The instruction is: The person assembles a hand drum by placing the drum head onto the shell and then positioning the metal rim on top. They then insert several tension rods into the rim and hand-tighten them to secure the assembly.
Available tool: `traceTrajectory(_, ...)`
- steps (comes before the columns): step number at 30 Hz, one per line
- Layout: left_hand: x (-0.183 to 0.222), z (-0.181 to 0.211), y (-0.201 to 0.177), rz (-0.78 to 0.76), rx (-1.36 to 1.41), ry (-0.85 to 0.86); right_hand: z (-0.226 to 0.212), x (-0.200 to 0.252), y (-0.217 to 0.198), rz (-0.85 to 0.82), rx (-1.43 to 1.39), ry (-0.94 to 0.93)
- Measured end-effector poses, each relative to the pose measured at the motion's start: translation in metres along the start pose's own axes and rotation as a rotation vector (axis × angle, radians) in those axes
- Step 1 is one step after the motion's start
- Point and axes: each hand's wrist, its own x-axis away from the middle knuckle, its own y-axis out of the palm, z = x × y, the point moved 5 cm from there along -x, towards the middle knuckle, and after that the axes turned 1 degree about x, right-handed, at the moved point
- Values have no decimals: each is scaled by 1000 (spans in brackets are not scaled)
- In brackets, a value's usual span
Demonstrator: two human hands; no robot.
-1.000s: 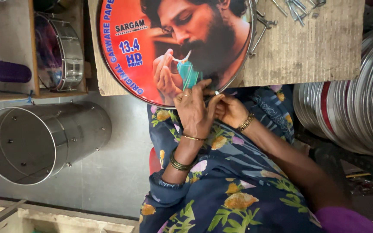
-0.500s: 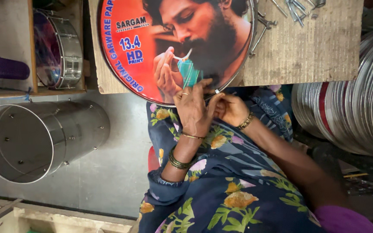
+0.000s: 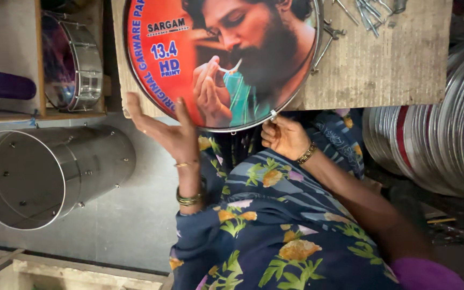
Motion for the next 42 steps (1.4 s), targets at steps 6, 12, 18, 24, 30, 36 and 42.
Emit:
traceTrajectory(6,12,-72,39,-137,627,-614,0,-2,-8,-58,0,-14)
traceTrajectory(12,18,-78,49,-151,689,-656,2,1,-8,45,-38,-3)
traceTrajectory(18,20,-77,47,-152,709,-646,0,0,-12,-69,-8,20)
traceTrajectory(24,20,-74,46,-152,728,-633,3,1,-14,1,-47,29)
traceTrajectory(30,24,-79,46,-151,732,-631,0,0,-16,-50,-46,37)
traceTrajectory(36,26,-87,49,-148,738,-648,3,1,-17,54,31,3)
traceTrajectory(42,25,-88,48,-169,725,-602,2,-4,-24,-55,41,13)
